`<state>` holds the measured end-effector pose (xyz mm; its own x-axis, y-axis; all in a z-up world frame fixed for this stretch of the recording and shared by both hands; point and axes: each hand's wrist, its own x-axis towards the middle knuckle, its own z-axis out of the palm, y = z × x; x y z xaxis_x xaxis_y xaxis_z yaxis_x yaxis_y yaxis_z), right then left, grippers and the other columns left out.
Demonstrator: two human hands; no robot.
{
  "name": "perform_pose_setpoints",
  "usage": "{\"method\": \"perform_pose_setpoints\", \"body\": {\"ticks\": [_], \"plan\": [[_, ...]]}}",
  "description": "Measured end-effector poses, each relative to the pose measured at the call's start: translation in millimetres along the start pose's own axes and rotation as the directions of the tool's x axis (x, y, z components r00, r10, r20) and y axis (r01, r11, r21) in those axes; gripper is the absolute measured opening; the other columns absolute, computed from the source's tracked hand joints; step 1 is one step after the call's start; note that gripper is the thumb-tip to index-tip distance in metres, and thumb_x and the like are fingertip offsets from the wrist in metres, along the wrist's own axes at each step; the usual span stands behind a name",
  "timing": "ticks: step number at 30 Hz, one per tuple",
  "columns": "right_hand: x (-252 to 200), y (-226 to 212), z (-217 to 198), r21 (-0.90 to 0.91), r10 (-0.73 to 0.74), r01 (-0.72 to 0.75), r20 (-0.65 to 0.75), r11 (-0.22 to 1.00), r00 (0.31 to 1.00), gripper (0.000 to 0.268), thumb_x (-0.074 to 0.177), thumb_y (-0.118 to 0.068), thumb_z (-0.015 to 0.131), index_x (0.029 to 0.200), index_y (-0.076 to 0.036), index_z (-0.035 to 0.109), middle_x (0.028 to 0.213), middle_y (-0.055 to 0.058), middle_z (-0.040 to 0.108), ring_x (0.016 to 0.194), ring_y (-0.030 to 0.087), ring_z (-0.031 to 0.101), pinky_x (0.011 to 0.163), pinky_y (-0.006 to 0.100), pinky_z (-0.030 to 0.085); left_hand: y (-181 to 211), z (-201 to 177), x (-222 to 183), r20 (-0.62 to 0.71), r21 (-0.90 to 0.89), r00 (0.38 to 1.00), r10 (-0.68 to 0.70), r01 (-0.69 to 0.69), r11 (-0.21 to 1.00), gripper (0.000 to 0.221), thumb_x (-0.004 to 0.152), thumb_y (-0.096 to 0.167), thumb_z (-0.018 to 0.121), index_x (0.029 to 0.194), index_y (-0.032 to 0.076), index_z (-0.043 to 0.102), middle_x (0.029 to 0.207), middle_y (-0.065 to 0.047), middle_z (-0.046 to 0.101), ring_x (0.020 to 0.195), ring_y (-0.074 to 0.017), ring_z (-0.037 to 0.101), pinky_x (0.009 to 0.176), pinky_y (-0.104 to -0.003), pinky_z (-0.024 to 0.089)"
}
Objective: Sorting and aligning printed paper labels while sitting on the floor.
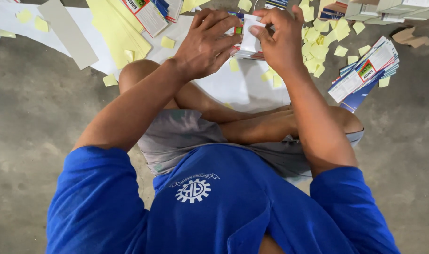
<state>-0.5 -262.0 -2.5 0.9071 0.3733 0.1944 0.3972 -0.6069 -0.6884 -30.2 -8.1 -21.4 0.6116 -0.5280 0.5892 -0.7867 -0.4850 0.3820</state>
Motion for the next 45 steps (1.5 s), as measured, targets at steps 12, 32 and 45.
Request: {"method": "perform_pose_setpoints", "body": {"ticks": [12,32,45], "plan": [[9,2,-2,0.058,-0.058,0.060,-0.036,0.996,0.998,0.033,0.093,-0.006,0.089,0.103,-0.003,0.057,0.112,0.008,0.078,0.091,0.018,0.073,0.098,0.039,0.048,-2,7,-3,-0.037,-0.003,0.999,0.010,-0.010,1.000,0.027,0.099,0.014,0.078,0.125,0.010,0.072,0.145,-0.007,0.058,0.136,-0.0271,0.051,0.116,-0.049,0.038],[40,30,17,-0.116,-0.106,0.093,-0.116,0.989,0.988,0.038,0.091,-0.023,0.093,0.096,0.000,0.063,0.072,0.004,0.073,0.059,0.017,0.069,0.056,0.031,0.052,10,6,-3,-0.028,0.203,0.998,0.052,-0.045,0.978,0.022,0.103,0.020,0.073,0.123,0.012,0.073,0.143,-0.012,0.060,0.136,-0.0303,0.052,0.119,-0.049,0.035],[-19,48,-44,-0.014,-0.106,0.109,-0.378,0.994,0.920,0.029,0.104,0.001,0.069,0.133,-0.004,0.063,0.112,0.008,0.073,0.102,0.019,0.071,0.095,0.036,0.055,-185,-3,-215,-0.346,0.299,0.484,-0.804,0.869,0.394,0.010,0.087,0.013,0.074,0.093,0.005,0.073,0.093,-0.018,0.073,0.087,-0.0391,0.069,0.073,-0.049,0.055]]}}
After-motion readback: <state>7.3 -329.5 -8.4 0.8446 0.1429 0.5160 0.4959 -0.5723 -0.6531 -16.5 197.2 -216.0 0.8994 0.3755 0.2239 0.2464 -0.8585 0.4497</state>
